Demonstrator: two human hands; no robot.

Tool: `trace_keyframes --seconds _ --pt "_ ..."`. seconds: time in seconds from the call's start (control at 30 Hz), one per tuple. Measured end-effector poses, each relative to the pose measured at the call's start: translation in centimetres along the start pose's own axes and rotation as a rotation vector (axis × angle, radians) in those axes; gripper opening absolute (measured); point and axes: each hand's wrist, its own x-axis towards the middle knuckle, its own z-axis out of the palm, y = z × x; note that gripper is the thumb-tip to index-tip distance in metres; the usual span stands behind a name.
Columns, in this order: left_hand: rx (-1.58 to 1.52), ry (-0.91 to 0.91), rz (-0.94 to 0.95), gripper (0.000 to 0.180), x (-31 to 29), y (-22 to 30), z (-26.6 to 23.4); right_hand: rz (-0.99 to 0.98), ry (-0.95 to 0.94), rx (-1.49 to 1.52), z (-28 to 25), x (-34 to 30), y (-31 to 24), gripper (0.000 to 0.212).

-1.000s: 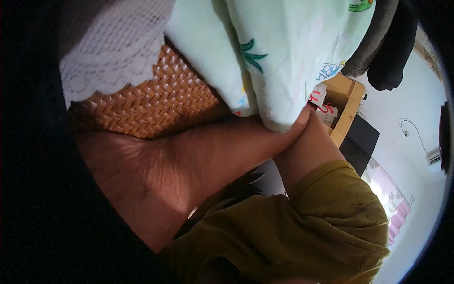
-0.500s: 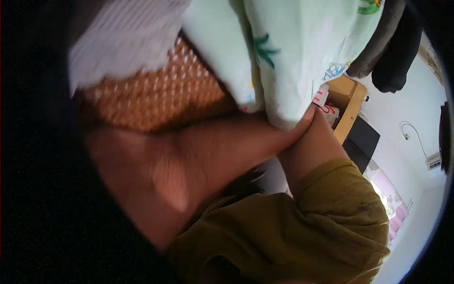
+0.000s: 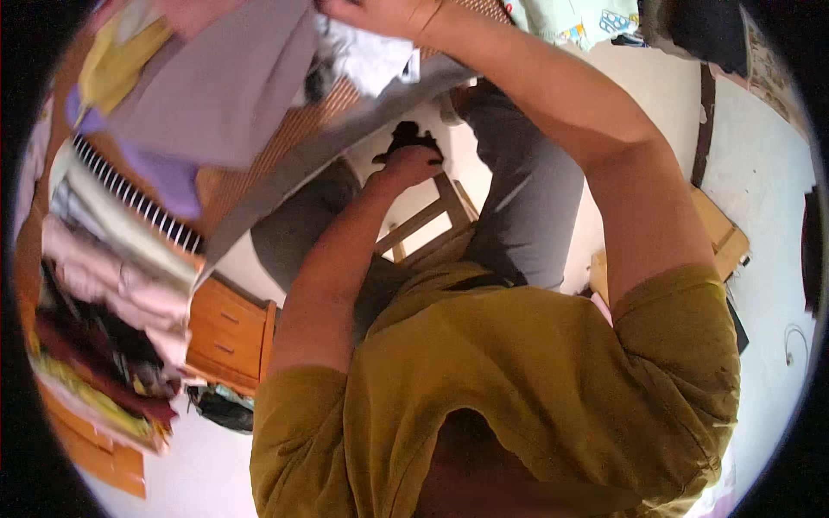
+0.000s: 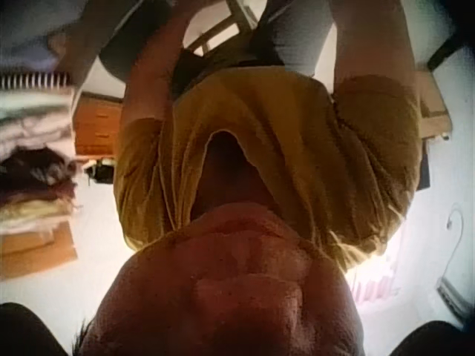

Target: Folding various articles of clothing and organizing them into stacks on a bed.

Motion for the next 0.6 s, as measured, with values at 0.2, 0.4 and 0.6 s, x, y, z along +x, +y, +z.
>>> trace_keyframes --seconds 0.2,0.4,0.6 --pt "0.223 0.240 0.402 0.029 -11.1 8.3 -4.4 0.180 0.005 0.105 -5.1 -0.7 -10.9 0.022" --pt "-0.612 0.387 0.298 0.028 -22.8 12.8 -6.8 0.358 -0.315 0.653 -8.2 -11.2 -21.0 0.029" --pt "-0.382 0.311 0.336 0.020 -28.6 11.3 -10.0 0.473 -0.730 0.448 -9.5 -12.4 -26.6 0.021"
